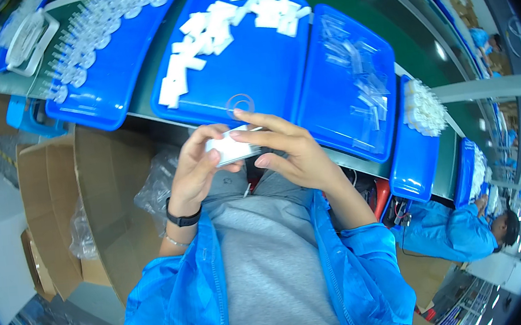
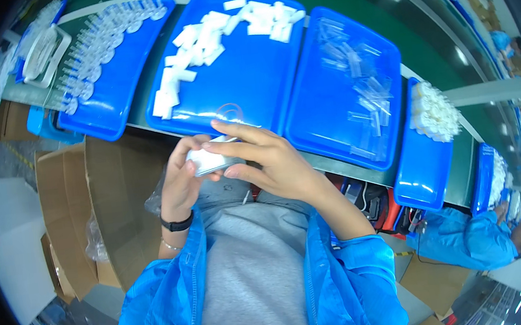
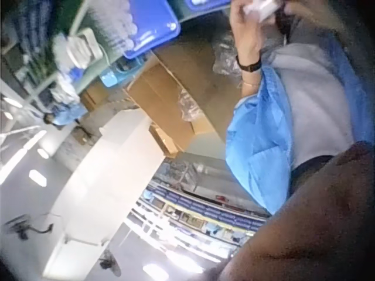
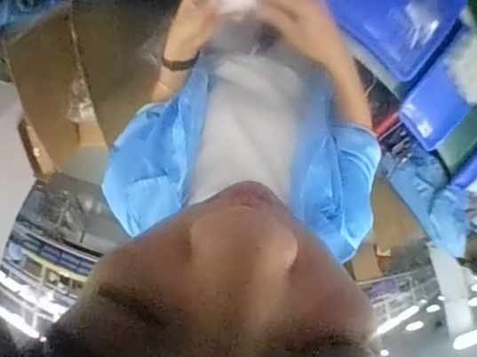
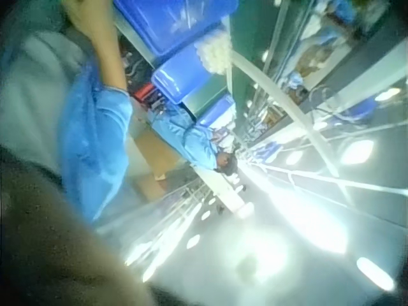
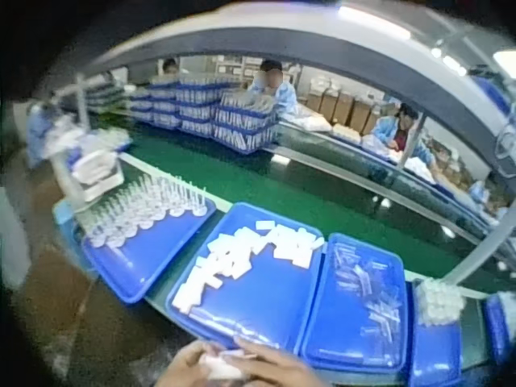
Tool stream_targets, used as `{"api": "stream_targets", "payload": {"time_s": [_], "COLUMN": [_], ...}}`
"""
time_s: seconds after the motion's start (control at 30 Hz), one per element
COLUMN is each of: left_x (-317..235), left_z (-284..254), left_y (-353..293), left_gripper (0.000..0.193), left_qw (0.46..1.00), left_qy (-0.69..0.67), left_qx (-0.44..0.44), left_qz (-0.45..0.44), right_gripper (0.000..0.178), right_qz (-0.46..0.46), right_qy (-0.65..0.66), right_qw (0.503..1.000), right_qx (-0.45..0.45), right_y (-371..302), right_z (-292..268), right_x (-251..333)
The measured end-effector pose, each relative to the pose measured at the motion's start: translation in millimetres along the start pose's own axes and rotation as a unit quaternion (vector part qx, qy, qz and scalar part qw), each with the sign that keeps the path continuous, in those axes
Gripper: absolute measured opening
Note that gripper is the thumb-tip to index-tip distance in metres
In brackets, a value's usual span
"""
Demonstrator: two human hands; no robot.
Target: The person assembles small white plastic components by hand, inserting pins into the parts and securing them together.
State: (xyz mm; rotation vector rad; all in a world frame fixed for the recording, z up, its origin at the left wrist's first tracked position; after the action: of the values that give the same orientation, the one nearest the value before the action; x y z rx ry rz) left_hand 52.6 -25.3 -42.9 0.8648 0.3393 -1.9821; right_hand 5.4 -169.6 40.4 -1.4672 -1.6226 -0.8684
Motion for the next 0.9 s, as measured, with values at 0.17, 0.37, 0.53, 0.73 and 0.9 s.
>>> {"api": "stream_targets", "payload": {"time_s": [0.17, 0.37, 0.53, 0.73, 0.9], "left_x": [-11, -13, -7, -17, -16], "left_z": [-8, -1, -9, -7, -3], "left_y": [0, 5, 2, 4, 6], "left_gripper": [0.032, 0.043, 0.047, 0.048, 0.046], "left_qw": [0.999, 0.998, 0.997, 0.997, 0.997], "left_qy": [0.033, 0.066, 0.068, 0.076, 0.076], "left_qx": [0.011, -0.020, -0.023, -0.015, -0.004], "left_qz": [0.014, 0.006, -0.016, -0.003, 0.005], "right_gripper": [0.038, 0.038, 0.027, 0.021, 0.040], "right_qz": [0.023, 0.099, 0.187, 0.089, 0.131], "right_qy": [-0.283, -0.460, -0.473, -0.446, 0.058], "right_qw": [0.916, 0.826, 0.813, 0.848, 0.957], "right_qx": [-0.282, -0.311, -0.283, -0.271, -0.254], "right_y": [-4, -8, 7, 16, 7], "right_z": [-75, -141, -145, -134, -104], "right_x": [-22, -100, -119, -94, -61]}}
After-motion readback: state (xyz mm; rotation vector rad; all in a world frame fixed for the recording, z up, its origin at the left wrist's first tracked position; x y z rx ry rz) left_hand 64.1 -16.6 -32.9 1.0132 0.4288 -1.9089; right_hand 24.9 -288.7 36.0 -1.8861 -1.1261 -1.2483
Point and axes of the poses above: each hand's wrist, its own y-axis towards the middle knuckle, its own z-axis out of the palm, x = y × z, the point moved 6 cm from there along y, towards the middle knuckle, and after that the axes turned 12 degrees about z, right-handed, at the moved point
